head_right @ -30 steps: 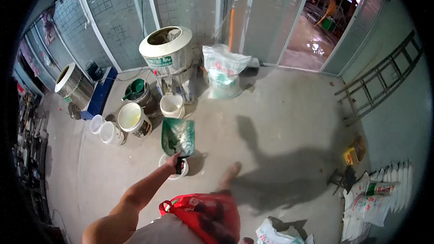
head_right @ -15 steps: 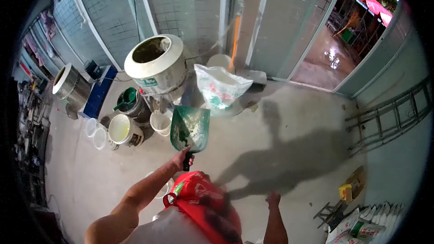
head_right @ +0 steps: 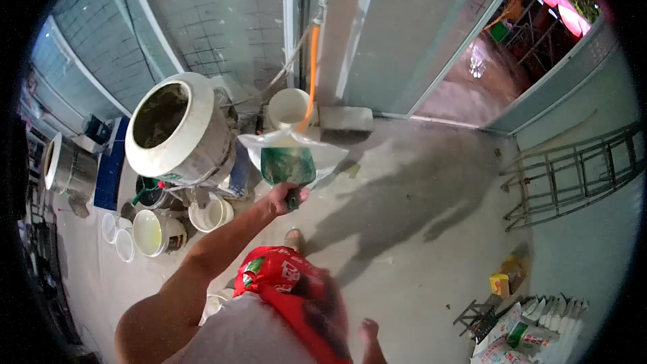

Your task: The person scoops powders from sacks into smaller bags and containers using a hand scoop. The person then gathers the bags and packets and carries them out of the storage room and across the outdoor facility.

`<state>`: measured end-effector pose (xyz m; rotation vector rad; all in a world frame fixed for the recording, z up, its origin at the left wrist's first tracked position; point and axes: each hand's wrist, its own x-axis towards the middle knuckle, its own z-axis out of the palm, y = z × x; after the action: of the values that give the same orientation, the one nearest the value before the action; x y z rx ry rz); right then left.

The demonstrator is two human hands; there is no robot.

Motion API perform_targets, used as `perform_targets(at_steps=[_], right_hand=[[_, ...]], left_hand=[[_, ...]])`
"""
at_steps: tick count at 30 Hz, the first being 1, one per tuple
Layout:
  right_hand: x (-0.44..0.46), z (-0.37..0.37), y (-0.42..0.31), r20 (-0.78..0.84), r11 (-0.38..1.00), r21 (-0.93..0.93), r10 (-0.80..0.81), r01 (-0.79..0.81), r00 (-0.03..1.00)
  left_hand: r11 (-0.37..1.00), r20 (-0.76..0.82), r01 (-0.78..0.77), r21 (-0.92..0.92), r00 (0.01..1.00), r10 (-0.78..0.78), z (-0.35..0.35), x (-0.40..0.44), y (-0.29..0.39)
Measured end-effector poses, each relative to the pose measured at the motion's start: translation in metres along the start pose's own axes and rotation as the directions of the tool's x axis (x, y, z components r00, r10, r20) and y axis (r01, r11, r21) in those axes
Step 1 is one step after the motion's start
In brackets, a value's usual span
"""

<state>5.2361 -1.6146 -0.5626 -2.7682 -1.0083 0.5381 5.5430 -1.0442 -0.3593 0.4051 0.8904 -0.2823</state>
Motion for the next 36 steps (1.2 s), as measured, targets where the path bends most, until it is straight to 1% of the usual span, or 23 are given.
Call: perform_targets(at_steps=[1, 3, 4, 5, 8, 11, 13, 14, 15, 16, 18, 19, 20, 21, 22, 23, 24, 25, 26, 27, 31, 33, 36], right_hand=[[-0.014, 0.016, -0.008, 0.018, 0.998, 0.057, 0.005, -0.006, 1.000], [-0.014, -0.003, -0.036, 0.082, 0.845, 0.406, 0.347, -0.349, 0.934], [-0.004, -0.038, -0.052, 0.027, 0.932, 0.234, 0.280, -0.278, 0.960], [-0.005, -0.029, -0.061, 0.056, 0.820, 0.455, 0.364, -0.349, 0.930], [0.005, -0.022, -0.048, 0.095, 0.791, 0.466, 0.401, -0.396, 0.911], [0.005, 0.007, -0.019, 0.053, 0.865, 0.385, 0.326, -0.321, 0.944], [0.067, -0.093, -0.010, 0.066, 0.936, 0.307, 0.158, -0.170, 0.985], [0.107, -0.161, -0.013, 0.071, 0.958, 0.273, 0.071, -0.088, 0.995], [0.125, -0.191, -0.011, 0.289, 0.978, 0.163, 0.079, -0.130, 0.954], [0.133, -0.197, 0.004, 0.261, 0.986, 0.157, 0.014, -0.057, 0.965], [0.151, -0.199, 0.051, 0.199, 0.983, 0.150, -0.137, 0.108, 0.970], [0.142, -0.147, 0.110, 0.275, 0.981, -0.023, -0.179, 0.192, 0.945], [0.154, -0.129, 0.144, 0.338, 0.841, 0.474, 0.099, -0.260, 0.936], [0.171, -0.120, 0.171, 0.546, 0.309, 0.731, 0.271, -0.609, 0.793], [0.189, -0.116, 0.193, 0.790, -0.363, 0.611, 0.238, -0.703, 0.564], [0.206, -0.122, 0.216, 0.715, -0.192, 0.698, 0.230, -0.689, 0.660], [0.246, -0.174, 0.192, 0.773, -0.076, 0.539, 0.440, -0.839, 0.457], [0.269, -0.174, 0.202, 0.695, 0.095, 0.516, 0.534, -0.851, 0.481], [0.289, -0.177, 0.226, 0.757, -0.049, 0.580, 0.403, -0.813, 0.515], [0.319, -0.152, 0.265, 0.785, -0.043, 0.560, 0.347, -0.827, 0.513], [0.411, -0.127, 0.330, 0.532, 0.441, 0.681, 0.250, -0.584, 0.809], [0.418, -0.199, 0.243, 0.523, 0.478, 0.640, 0.303, -0.602, 0.797], [0.428, -0.245, 0.153, 0.472, 0.628, 0.606, 0.210, -0.488, 0.856]], left_hand=[[0.999, -0.004, 0.030, -0.027, 1.000, -0.030, 0.003, 0.014, 0.006], [0.997, 0.009, 0.065, -0.052, 0.998, -0.065, 0.001, 0.045, 0.013], [0.993, -0.007, 0.093, -0.074, 0.996, -0.094, -0.002, 0.058, 0.015], [0.989, -0.018, 0.116, -0.093, 0.993, -0.118, -0.003, 0.071, 0.019], [0.972, 0.002, 0.149, -0.182, 0.988, -0.152, -0.036, 0.139, 0.033], [0.971, -0.125, 0.121, -0.208, 0.981, -0.149, -0.038, 0.164, 0.049], [0.984, -0.158, 0.079, -0.161, 0.982, -0.104, -0.046, 0.169, 0.059], [0.977, -0.132, 0.158, -0.141, 0.975, -0.177, -0.047, 0.161, 0.063], [0.965, -0.107, 0.236, -0.118, 0.963, -0.248, -0.041, 0.146, 0.064], [0.950, -0.087, 0.294, -0.107, 0.949, -0.303, -0.041, 0.131, 0.064], [0.968, -0.179, 0.059, 0.245, 0.984, -0.015, -0.046, 0.110, 0.038], [0.960, -0.112, 0.030, 0.280, 0.994, 0.002, -0.049, 0.089, 0.027], [0.949, -0.046, -0.002, 0.316, 0.999, 0.018, -0.049, 0.070, 0.015], [0.960, -0.083, -0.064, 0.274, 0.993, 0.090, -0.056, 0.058, 0.002], [0.964, -0.126, -0.126, 0.236, 0.979, 0.159, -0.066, 0.042, -0.012], [0.950, -0.207, -0.192, 0.245, 0.947, 0.245, -0.073, 0.023, -0.032], [0.962, -0.348, -0.239, 0.128, 0.898, 0.269, -0.075, 0.001, -0.056], [0.951, -0.460, -0.282, 0.130, 0.832, 0.310, -0.093, -0.012, -0.083], [0.964, -0.543, -0.264, 0.010, 0.808, 0.227, -0.106, -0.032, -0.108], [0.961, -0.615, -0.277, 0.000, 0.757, 0.218, -0.122, -0.050, -0.135], [0.933, -0.817, -0.352, -0.073, 0.557, 0.147, -0.195, -0.123, -0.283], [0.919, -0.911, -0.388, -0.065, 0.400, 0.104, -0.208, -0.165, -0.357], [0.848, -0.940, -0.483, -0.219, 0.338, -0.050, -0.253, -0.193, -0.500]])
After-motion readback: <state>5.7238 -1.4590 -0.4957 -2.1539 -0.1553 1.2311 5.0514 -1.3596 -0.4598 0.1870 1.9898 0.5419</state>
